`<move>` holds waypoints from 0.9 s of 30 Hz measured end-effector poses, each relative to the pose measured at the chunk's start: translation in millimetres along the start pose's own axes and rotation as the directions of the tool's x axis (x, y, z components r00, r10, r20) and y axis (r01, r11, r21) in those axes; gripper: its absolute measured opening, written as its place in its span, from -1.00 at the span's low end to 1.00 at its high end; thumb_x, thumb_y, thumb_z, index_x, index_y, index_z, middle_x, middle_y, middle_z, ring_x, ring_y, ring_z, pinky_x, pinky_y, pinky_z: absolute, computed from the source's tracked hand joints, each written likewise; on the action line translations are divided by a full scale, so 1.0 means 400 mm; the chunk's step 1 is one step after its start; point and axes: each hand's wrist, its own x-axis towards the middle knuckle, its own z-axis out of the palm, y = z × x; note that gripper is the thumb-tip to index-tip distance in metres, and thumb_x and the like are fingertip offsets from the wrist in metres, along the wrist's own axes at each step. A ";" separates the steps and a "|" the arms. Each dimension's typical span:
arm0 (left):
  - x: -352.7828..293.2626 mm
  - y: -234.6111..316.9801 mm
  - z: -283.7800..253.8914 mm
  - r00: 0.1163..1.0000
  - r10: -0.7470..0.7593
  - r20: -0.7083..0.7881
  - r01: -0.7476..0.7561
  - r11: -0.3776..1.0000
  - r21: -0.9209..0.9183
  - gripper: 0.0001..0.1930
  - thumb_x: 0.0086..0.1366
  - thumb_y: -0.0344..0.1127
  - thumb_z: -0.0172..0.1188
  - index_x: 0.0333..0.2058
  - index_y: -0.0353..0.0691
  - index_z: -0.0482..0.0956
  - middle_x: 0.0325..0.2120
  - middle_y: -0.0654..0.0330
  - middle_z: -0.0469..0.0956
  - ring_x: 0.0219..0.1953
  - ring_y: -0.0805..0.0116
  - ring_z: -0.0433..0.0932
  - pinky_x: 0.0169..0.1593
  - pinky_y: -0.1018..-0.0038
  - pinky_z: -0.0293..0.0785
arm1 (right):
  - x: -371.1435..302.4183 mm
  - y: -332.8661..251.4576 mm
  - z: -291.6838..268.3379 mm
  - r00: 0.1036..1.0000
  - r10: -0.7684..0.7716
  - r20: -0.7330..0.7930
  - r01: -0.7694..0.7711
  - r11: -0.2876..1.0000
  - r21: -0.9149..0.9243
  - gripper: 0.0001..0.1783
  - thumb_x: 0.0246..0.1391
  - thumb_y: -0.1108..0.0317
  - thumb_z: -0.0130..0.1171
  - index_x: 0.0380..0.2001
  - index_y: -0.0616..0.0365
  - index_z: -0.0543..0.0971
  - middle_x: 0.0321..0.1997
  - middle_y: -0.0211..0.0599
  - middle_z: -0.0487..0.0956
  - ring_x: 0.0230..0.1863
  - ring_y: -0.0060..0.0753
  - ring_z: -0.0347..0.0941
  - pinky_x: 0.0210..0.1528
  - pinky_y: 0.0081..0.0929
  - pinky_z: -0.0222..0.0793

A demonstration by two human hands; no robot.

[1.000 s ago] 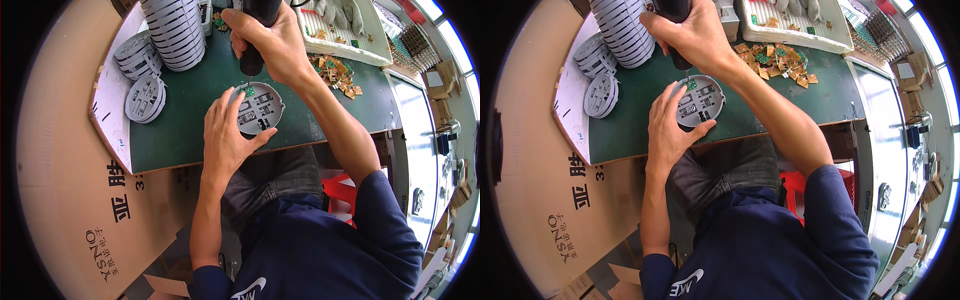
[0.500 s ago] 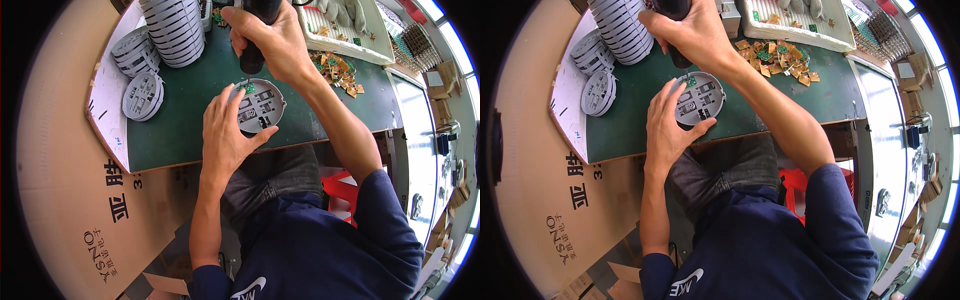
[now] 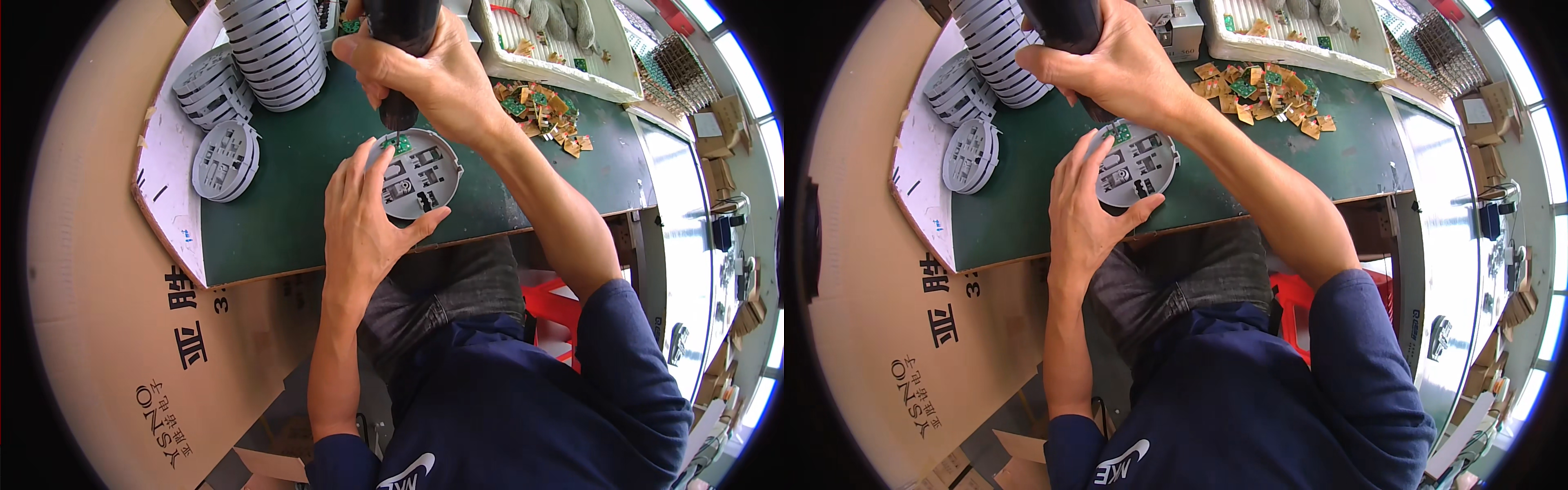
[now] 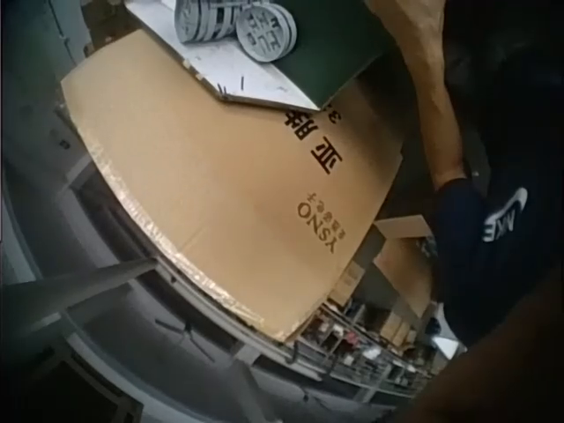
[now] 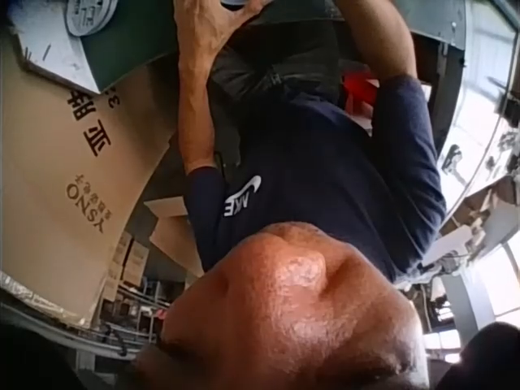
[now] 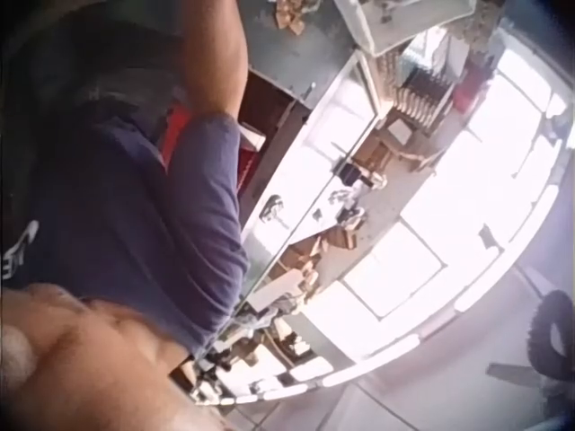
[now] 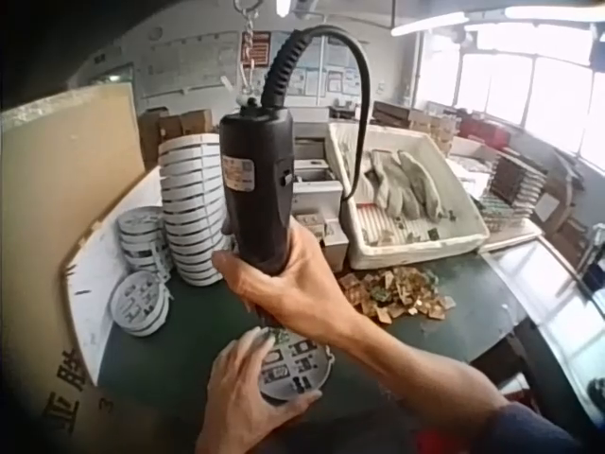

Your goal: Assembling electronic components into plastic housings using an electric screwdriver at a factory workbench.

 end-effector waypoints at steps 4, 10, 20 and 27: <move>-0.001 -0.003 0.003 1.000 0.003 -0.023 -0.003 1.000 0.006 -0.07 0.05 0.23 0.51 0.22 -0.32 0.41 0.25 -0.05 0.39 0.27 -0.08 0.38 0.31 0.06 0.33 | 0.006 0.003 0.009 1.000 0.006 -0.019 -0.007 1.000 -0.014 -0.69 0.20 0.27 0.39 -0.18 0.18 0.48 -0.51 -0.46 0.53 -0.56 -0.67 0.42 -0.53 -0.60 0.33; -0.008 -0.003 -0.006 0.999 -0.010 -0.052 0.011 1.000 0.009 -0.12 0.03 0.14 0.55 0.20 -0.31 0.46 0.26 -0.06 0.40 0.27 -0.07 0.39 0.31 0.09 0.34 | 0.025 -0.001 0.017 1.000 -0.023 0.003 0.023 1.000 -0.015 -0.62 0.26 0.17 0.38 -0.10 0.18 0.45 -0.50 -0.44 0.52 -0.55 -0.64 0.44 -0.50 -0.58 0.38; 0.105 -0.260 -0.296 0.977 -0.152 -0.151 0.189 0.943 0.273 -0.09 0.08 0.17 0.52 0.24 -0.33 0.41 0.25 -0.21 0.39 0.32 -0.15 0.34 0.39 0.08 0.24 | 0.051 -0.039 -0.054 0.997 0.057 0.045 -0.041 0.950 -0.309 -0.52 0.31 0.11 0.32 0.03 0.27 0.47 -0.28 -0.18 0.65 -0.28 -0.45 0.62 -0.26 -0.50 0.54; 0.154 -0.352 -0.387 0.859 -0.469 0.206 0.407 0.869 0.283 0.10 0.02 0.24 0.50 0.35 -0.43 0.28 0.29 -0.25 0.38 0.33 -0.12 0.39 0.35 0.16 0.34 | -0.186 0.034 -0.061 0.974 -0.182 0.137 0.214 0.526 -0.823 -0.08 0.12 0.03 0.45 0.39 0.24 0.27 0.36 0.09 0.42 0.40 0.10 0.32 0.43 -0.12 0.24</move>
